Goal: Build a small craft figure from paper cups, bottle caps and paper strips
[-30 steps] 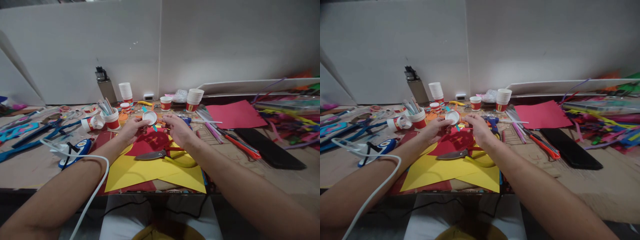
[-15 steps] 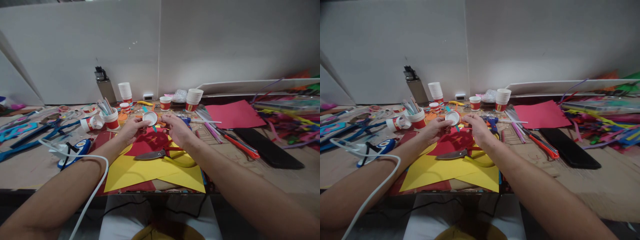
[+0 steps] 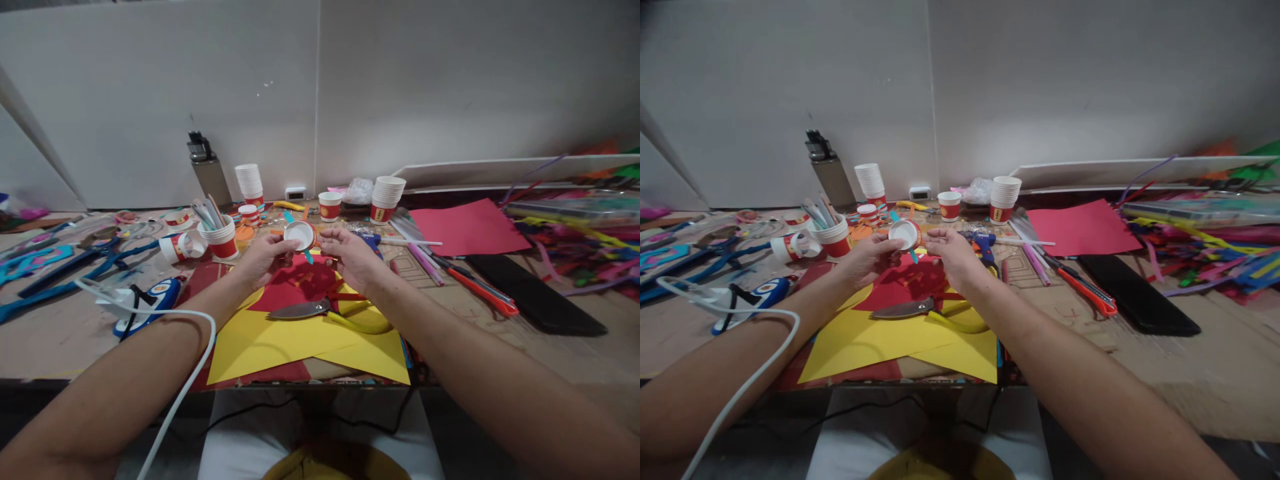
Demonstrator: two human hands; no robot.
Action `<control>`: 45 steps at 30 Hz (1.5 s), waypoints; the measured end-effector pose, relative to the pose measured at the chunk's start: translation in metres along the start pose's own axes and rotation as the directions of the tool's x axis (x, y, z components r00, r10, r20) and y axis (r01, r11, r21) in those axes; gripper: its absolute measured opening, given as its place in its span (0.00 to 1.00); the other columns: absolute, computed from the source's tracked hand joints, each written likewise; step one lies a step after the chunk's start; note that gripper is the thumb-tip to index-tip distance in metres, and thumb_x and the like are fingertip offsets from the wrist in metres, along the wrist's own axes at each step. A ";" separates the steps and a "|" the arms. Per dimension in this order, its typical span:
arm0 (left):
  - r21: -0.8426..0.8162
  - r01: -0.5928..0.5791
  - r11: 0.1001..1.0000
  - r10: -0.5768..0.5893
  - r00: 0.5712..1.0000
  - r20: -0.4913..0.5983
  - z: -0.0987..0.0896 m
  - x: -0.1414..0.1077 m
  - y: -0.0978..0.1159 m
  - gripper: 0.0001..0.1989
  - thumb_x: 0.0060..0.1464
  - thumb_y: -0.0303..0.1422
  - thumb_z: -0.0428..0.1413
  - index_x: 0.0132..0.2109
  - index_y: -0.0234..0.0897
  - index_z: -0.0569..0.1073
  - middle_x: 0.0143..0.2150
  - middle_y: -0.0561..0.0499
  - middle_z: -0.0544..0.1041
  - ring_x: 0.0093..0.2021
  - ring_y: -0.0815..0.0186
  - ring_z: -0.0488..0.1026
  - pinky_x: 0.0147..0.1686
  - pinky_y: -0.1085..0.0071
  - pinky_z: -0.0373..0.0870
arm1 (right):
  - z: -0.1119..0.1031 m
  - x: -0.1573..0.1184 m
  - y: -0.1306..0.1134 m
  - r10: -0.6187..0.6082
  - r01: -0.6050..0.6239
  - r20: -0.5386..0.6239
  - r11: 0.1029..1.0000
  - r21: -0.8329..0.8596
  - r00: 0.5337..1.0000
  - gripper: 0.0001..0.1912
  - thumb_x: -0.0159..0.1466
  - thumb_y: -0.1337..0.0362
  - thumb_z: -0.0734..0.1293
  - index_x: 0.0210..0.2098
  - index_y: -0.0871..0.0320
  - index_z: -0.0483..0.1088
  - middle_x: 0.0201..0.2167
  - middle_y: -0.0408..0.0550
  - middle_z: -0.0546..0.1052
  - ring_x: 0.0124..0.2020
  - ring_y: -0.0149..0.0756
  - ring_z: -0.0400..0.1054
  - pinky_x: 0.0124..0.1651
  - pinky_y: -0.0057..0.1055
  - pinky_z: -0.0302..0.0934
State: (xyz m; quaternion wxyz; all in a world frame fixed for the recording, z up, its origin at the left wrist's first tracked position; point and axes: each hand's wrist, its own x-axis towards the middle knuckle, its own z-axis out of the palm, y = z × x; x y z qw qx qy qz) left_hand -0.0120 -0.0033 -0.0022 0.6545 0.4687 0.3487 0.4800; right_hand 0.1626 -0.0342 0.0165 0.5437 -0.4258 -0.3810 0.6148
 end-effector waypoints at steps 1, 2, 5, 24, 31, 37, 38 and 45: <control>-0.003 -0.002 1.000 0.002 1.000 0.001 0.000 0.000 0.000 0.13 0.38 0.31 0.68 0.30 0.29 0.75 0.20 0.54 0.68 0.21 0.76 0.61 0.21 0.77 0.57 | 0.000 0.000 0.000 0.000 0.000 0.009 1.000 0.011 1.000 0.14 0.49 0.72 0.70 0.33 0.57 0.66 0.30 0.39 0.73 0.28 0.26 0.63 0.29 0.25 0.54; -0.007 -0.006 1.000 0.006 1.000 -0.001 0.000 0.000 0.000 0.12 0.39 0.31 0.68 0.30 0.29 0.75 0.21 0.53 0.68 0.21 0.76 0.61 0.21 0.78 0.57 | -0.001 0.000 -0.001 -0.005 0.004 0.014 1.000 0.019 1.000 0.13 0.49 0.72 0.70 0.33 0.57 0.66 0.30 0.40 0.73 0.28 0.26 0.63 0.29 0.25 0.54; -0.009 -0.017 1.000 0.017 1.000 -0.008 -0.001 0.001 -0.001 0.12 0.39 0.31 0.68 0.31 0.29 0.75 0.21 0.53 0.68 0.21 0.76 0.61 0.21 0.78 0.56 | -0.003 0.002 -0.002 -0.019 0.020 -0.015 0.999 0.038 1.000 0.08 0.53 0.67 0.69 0.32 0.57 0.66 0.30 0.41 0.72 0.28 0.26 0.62 0.28 0.25 0.54; 0.569 -0.823 0.003 0.745 0.382 0.548 -0.009 -0.017 0.015 0.09 0.55 0.24 0.56 0.42 0.39 0.77 0.43 0.46 0.77 0.46 0.64 0.74 0.48 0.62 0.71 | -0.010 -0.002 -0.004 -0.614 0.618 0.207 0.593 -0.517 0.762 0.05 0.61 0.68 0.63 0.34 0.56 0.72 0.34 0.43 0.72 0.33 0.31 0.62 0.37 0.32 0.56; 0.595 -0.804 0.016 0.765 0.393 0.511 -0.013 -0.013 0.014 0.10 0.54 0.23 0.57 0.41 0.40 0.77 0.43 0.47 0.77 0.46 0.65 0.73 0.48 0.62 0.71 | -0.007 -0.009 -0.003 -0.666 0.720 0.365 0.386 -0.577 0.650 0.10 0.63 0.71 0.63 0.34 0.53 0.75 0.33 0.45 0.69 0.38 0.35 0.64 0.40 0.34 0.58; 0.596 -0.801 0.049 0.765 0.414 0.493 -0.013 -0.013 0.013 0.10 0.54 0.23 0.56 0.41 0.40 0.77 0.43 0.48 0.77 0.46 0.65 0.73 0.49 0.62 0.71 | -0.007 -0.008 -0.002 -0.663 0.728 0.381 0.379 -0.572 0.644 0.10 0.63 0.72 0.62 0.33 0.53 0.74 0.33 0.45 0.70 0.39 0.36 0.64 0.42 0.35 0.58; 0.601 -0.797 0.061 0.763 0.425 0.487 -0.013 -0.013 0.013 0.10 0.54 0.23 0.56 0.41 0.40 0.77 0.43 0.48 0.77 0.46 0.64 0.73 0.49 0.62 0.71 | -0.007 -0.009 -0.003 -0.663 0.724 0.372 0.391 -0.569 0.650 0.10 0.63 0.72 0.62 0.34 0.53 0.74 0.34 0.45 0.70 0.39 0.35 0.64 0.41 0.34 0.58; 0.621 -0.772 0.138 0.752 0.490 0.441 -0.013 -0.014 0.012 0.08 0.54 0.27 0.57 0.40 0.42 0.78 0.43 0.48 0.78 0.46 0.63 0.73 0.50 0.61 0.69 | -0.004 -0.013 -0.005 -0.630 0.689 0.364 0.403 -0.602 0.686 0.11 0.60 0.72 0.62 0.32 0.51 0.74 0.35 0.45 0.70 0.41 0.38 0.64 0.42 0.36 0.58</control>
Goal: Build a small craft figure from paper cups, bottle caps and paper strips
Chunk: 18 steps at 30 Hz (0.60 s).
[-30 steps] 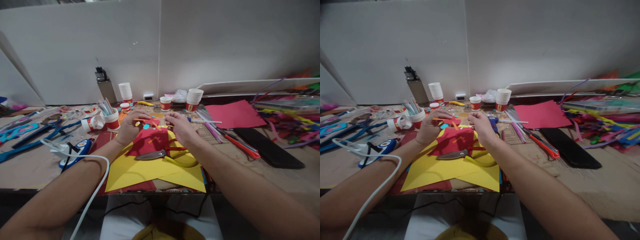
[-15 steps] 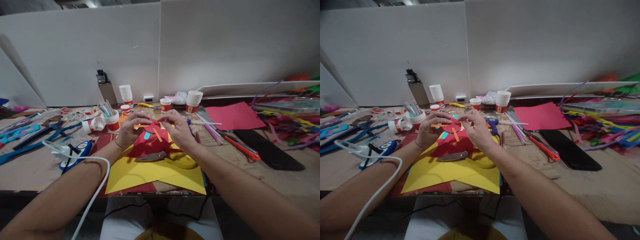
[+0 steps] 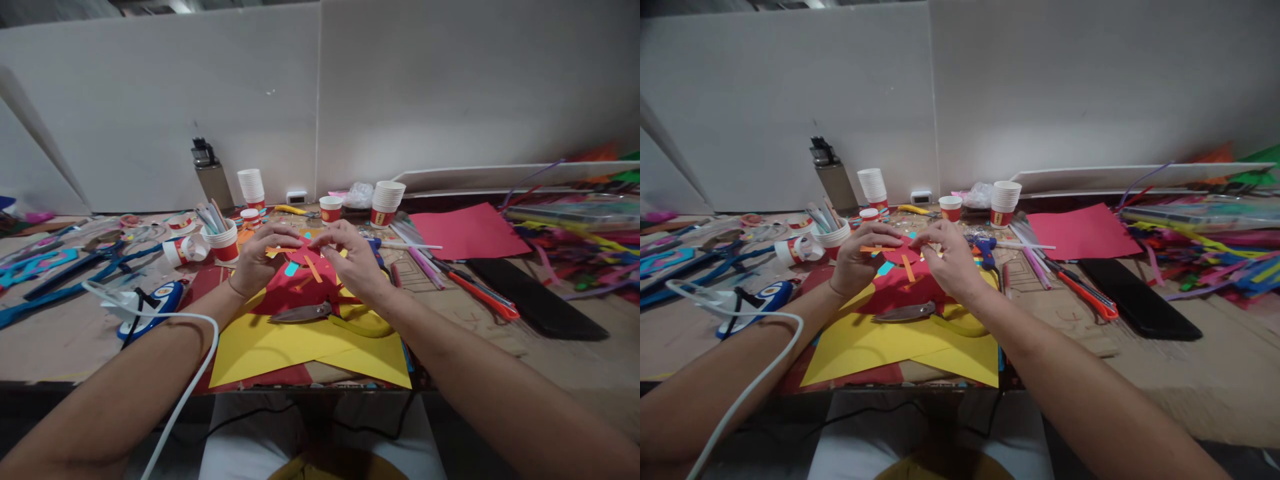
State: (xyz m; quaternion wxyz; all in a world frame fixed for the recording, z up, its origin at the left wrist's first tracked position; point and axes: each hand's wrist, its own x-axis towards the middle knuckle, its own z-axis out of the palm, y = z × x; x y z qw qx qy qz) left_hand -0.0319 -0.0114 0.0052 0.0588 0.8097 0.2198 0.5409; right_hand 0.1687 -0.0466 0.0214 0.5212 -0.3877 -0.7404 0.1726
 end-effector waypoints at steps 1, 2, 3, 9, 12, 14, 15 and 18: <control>-0.010 0.010 1.000 -0.010 1.000 -0.005 0.000 0.000 0.000 0.07 0.54 0.28 0.58 0.39 0.42 0.78 0.43 0.48 0.78 0.46 0.63 0.73 0.50 0.61 0.69 | 0.000 0.000 0.000 0.004 -0.004 0.004 1.000 0.005 1.000 0.11 0.60 0.72 0.62 0.31 0.51 0.74 0.35 0.45 0.70 0.41 0.38 0.64 0.43 0.36 0.57; -0.025 0.022 0.999 -0.022 1.000 -0.010 0.000 0.000 0.000 0.06 0.54 0.28 0.58 0.39 0.41 0.79 0.43 0.48 0.78 0.46 0.63 0.73 0.50 0.61 0.69 | 0.000 0.000 0.000 0.015 -0.015 -0.006 1.000 0.019 1.000 0.11 0.60 0.72 0.62 0.32 0.51 0.74 0.35 0.45 0.70 0.41 0.37 0.64 0.42 0.35 0.57; -0.049 0.037 0.998 -0.038 0.999 -0.017 0.001 0.001 0.000 0.05 0.53 0.29 0.59 0.38 0.41 0.79 0.42 0.47 0.78 0.46 0.63 0.73 0.51 0.61 0.68 | -0.001 0.001 0.000 0.035 -0.033 -0.025 0.998 0.043 0.999 0.10 0.61 0.71 0.62 0.33 0.52 0.73 0.36 0.45 0.70 0.40 0.36 0.64 0.42 0.35 0.57; -0.482 0.461 0.745 -0.538 0.843 -0.026 0.015 0.005 -0.002 0.16 0.41 0.33 0.68 0.38 0.36 0.75 0.33 0.49 0.77 0.31 0.67 0.73 0.34 0.70 0.70 | -0.002 0.007 0.014 0.302 -0.235 -0.156 0.910 0.342 0.941 0.06 0.61 0.63 0.63 0.38 0.54 0.69 0.36 0.43 0.71 0.35 0.32 0.63 0.38 0.31 0.56; -0.627 0.615 0.479 -0.716 0.687 0.126 0.021 0.007 -0.003 0.18 0.37 0.33 0.70 0.35 0.32 0.73 0.24 0.53 0.73 0.23 0.72 0.68 0.26 0.75 0.64 | 0.001 0.010 0.024 0.487 -0.415 -0.098 0.819 0.397 0.868 0.08 0.60 0.59 0.63 0.35 0.55 0.69 0.33 0.43 0.71 0.33 0.31 0.62 0.35 0.29 0.55; -0.674 0.645 0.360 -0.748 0.631 0.205 0.022 0.008 -0.003 0.18 0.37 0.33 0.70 0.33 0.31 0.71 0.23 0.54 0.72 0.21 0.75 0.66 0.24 0.77 0.62 | 0.002 0.010 0.029 0.568 -0.511 -0.025 0.759 0.403 0.823 0.10 0.59 0.57 0.63 0.34 0.56 0.70 0.33 0.44 0.72 0.32 0.31 0.62 0.33 0.29 0.54; -0.695 0.646 0.315 -0.754 0.615 0.230 0.022 0.008 -0.003 0.18 0.37 0.33 0.70 0.32 0.31 0.71 0.23 0.54 0.71 0.21 0.75 0.65 0.24 0.77 0.62 | 0.003 0.010 0.030 0.591 -0.541 0.004 0.737 0.405 0.807 0.11 0.59 0.56 0.63 0.33 0.56 0.71 0.33 0.44 0.72 0.32 0.31 0.63 0.32 0.29 0.54; -0.733 0.640 0.230 -0.763 0.586 0.272 0.021 0.008 -0.004 0.18 0.37 0.33 0.70 0.31 0.30 0.71 0.24 0.54 0.72 0.22 0.76 0.66 0.24 0.78 0.63 | 0.004 0.010 0.032 0.616 -0.581 0.056 0.703 0.410 0.785 0.13 0.59 0.54 0.63 0.33 0.56 0.72 0.35 0.46 0.74 0.31 0.31 0.63 0.31 0.28 0.54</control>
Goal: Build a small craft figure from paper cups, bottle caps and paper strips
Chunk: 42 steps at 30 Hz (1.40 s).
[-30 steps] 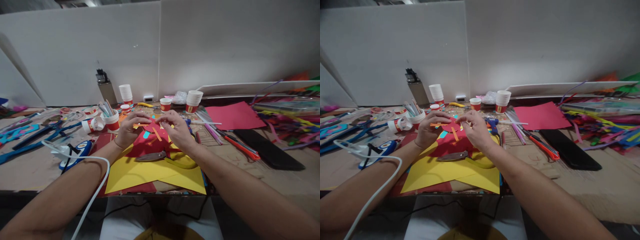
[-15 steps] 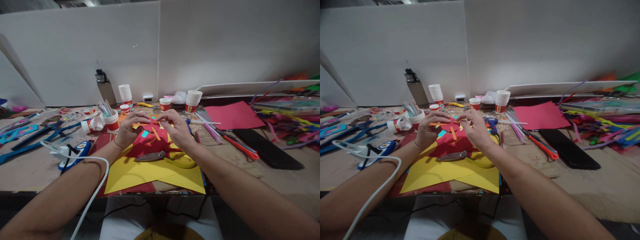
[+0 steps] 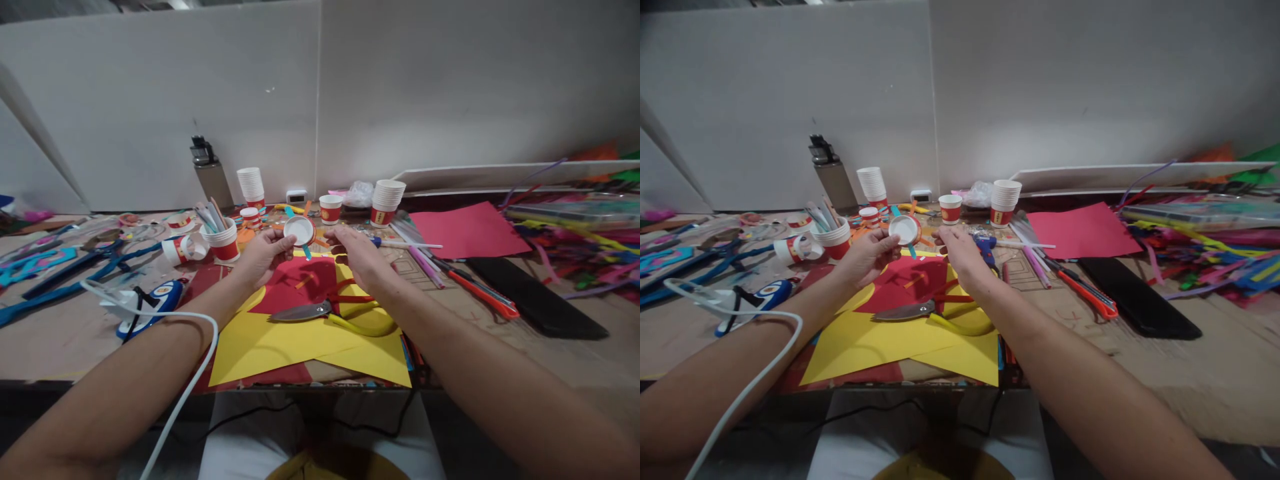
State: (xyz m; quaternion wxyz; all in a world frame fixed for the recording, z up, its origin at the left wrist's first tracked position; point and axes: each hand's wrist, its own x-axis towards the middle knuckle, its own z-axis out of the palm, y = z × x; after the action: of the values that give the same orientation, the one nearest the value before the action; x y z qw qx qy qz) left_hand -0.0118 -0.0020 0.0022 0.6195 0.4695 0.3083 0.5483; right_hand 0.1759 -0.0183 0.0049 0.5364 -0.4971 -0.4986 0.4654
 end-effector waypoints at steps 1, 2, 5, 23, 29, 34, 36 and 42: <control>-0.008 0.014 1.000 -0.014 1.000 0.000 -0.001 0.000 0.000 0.18 0.36 0.33 0.70 0.31 0.30 0.71 0.24 0.53 0.72 0.22 0.76 0.66 0.24 0.78 0.64 | 0.000 0.000 0.000 0.003 -0.003 0.004 1.000 -0.002 1.000 0.13 0.58 0.54 0.63 0.33 0.56 0.72 0.35 0.46 0.75 0.30 0.31 0.63 0.31 0.29 0.54; -0.012 0.024 1.000 -0.024 1.000 0.002 -0.001 0.000 0.000 0.18 0.36 0.33 0.70 0.31 0.30 0.71 0.23 0.53 0.72 0.23 0.75 0.66 0.24 0.78 0.64 | 0.000 0.000 0.000 0.002 -0.002 0.006 1.000 -0.006 1.000 0.13 0.59 0.54 0.63 0.32 0.56 0.73 0.35 0.46 0.75 0.30 0.31 0.63 0.31 0.29 0.54; -0.015 0.041 0.999 -0.041 0.999 0.009 -0.002 0.001 -0.001 0.18 0.36 0.34 0.70 0.30 0.30 0.71 0.23 0.53 0.72 0.23 0.76 0.66 0.24 0.78 0.64 | 0.001 -0.002 -0.002 -0.011 0.012 0.022 1.000 -0.021 1.000 0.12 0.59 0.55 0.62 0.32 0.57 0.72 0.34 0.45 0.75 0.31 0.31 0.63 0.31 0.28 0.54; -0.042 0.023 0.999 -0.023 1.000 -0.008 -0.010 0.006 -0.001 0.15 0.40 0.34 0.69 0.31 0.32 0.72 0.24 0.54 0.72 0.24 0.76 0.67 0.25 0.79 0.65 | 0.001 0.000 -0.001 -0.112 0.117 0.049 0.987 -0.113 0.992 0.10 0.57 0.57 0.65 0.26 0.57 0.68 0.25 0.41 0.71 0.28 0.30 0.61 0.30 0.28 0.53; -0.116 -0.001 0.993 -0.014 0.990 -0.137 -0.018 0.013 0.002 0.12 0.41 0.29 0.67 0.33 0.32 0.74 0.25 0.54 0.73 0.24 0.76 0.68 0.25 0.79 0.65 | -0.002 0.004 0.008 -0.204 0.237 0.125 0.893 -0.382 0.971 0.07 0.56 0.60 0.66 0.25 0.58 0.69 0.23 0.41 0.70 0.26 0.30 0.60 0.32 0.30 0.53; -0.127 -0.004 0.992 -0.011 0.994 -0.112 -0.019 0.015 0.001 0.13 0.39 0.28 0.68 0.33 0.32 0.73 0.27 0.54 0.74 0.25 0.76 0.69 0.27 0.79 0.67 | -0.011 0.000 -0.007 -0.309 0.358 0.184 0.743 -0.565 0.933 0.16 0.63 0.56 0.60 0.25 0.57 0.70 0.24 0.45 0.73 0.27 0.34 0.63 0.32 0.32 0.53; -0.115 -0.045 0.992 0.037 0.997 -0.070 -0.019 0.014 0.000 0.15 0.38 0.27 0.68 0.34 0.33 0.73 0.28 0.54 0.75 0.27 0.75 0.70 0.28 0.79 0.67 | -0.021 0.001 -0.017 -0.378 0.372 0.152 0.623 -0.688 0.913 0.18 0.65 0.54 0.59 0.25 0.57 0.70 0.25 0.48 0.74 0.28 0.36 0.64 0.32 0.33 0.53; -0.003 -0.209 0.978 0.209 0.976 0.058 -0.016 0.005 0.006 0.18 0.36 0.29 0.70 0.37 0.36 0.75 0.37 0.50 0.79 0.29 0.73 0.73 0.31 0.76 0.69 | -0.061 0.010 -0.025 -0.327 0.068 0.013 0.157 -0.985 0.945 0.16 0.60 0.53 0.67 0.32 0.62 0.74 0.34 0.65 0.76 0.39 0.51 0.69 0.40 0.41 0.57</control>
State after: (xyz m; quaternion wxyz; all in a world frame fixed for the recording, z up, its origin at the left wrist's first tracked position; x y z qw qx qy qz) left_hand -0.0272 0.0068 0.0020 0.5665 0.5158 0.2401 0.5961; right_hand 0.2378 -0.0149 0.0301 0.1998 -0.6979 -0.6822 -0.0870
